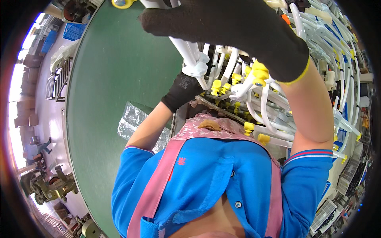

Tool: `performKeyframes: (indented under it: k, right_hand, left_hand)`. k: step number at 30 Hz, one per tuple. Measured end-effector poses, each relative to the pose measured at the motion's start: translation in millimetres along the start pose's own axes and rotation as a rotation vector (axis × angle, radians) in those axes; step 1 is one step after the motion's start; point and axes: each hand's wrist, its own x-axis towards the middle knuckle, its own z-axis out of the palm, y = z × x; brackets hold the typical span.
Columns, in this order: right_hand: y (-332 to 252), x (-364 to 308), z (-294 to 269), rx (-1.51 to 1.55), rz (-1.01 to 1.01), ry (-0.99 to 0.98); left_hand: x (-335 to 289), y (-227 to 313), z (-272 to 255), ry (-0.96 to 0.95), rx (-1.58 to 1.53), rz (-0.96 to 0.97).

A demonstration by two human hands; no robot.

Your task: The person repeatedly picks white plastic components from a blue crate, inserts them into a green machine, and removes the assembled parts. The person then places the finished assemblies into a large clear bin and returns to the crate to continue the cycle.

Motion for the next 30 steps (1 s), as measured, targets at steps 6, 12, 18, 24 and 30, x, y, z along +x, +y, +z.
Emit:
performKeyframes:
  k: [6, 12, 18, 24, 30]
  right_hand:
    - [-10, -18, -20, 0.087, 0.29, -0.277]
    - [-14, -28, -48, 0.124, 0.309, -0.347]
    - [-2, -39, -49, -0.068, 0.539, -0.447]
    - [-37, -74, -87, -0.327, 0.351, -0.242]
    - [-175, -178, -176, -0.805, 0.861, -0.232]
  left_hand:
    - [5, 8, 3, 0.053, -1.109, -0.695]
    - [12, 2, -36, -0.176, -0.358, -0.111]
    - [41, 46, -72, 0.131, -1.098, -0.167]
    - [54, 73, -41, 0.558, -0.602, -0.264]
    - [38, 67, -20, 0.548, -0.802, -0.332]
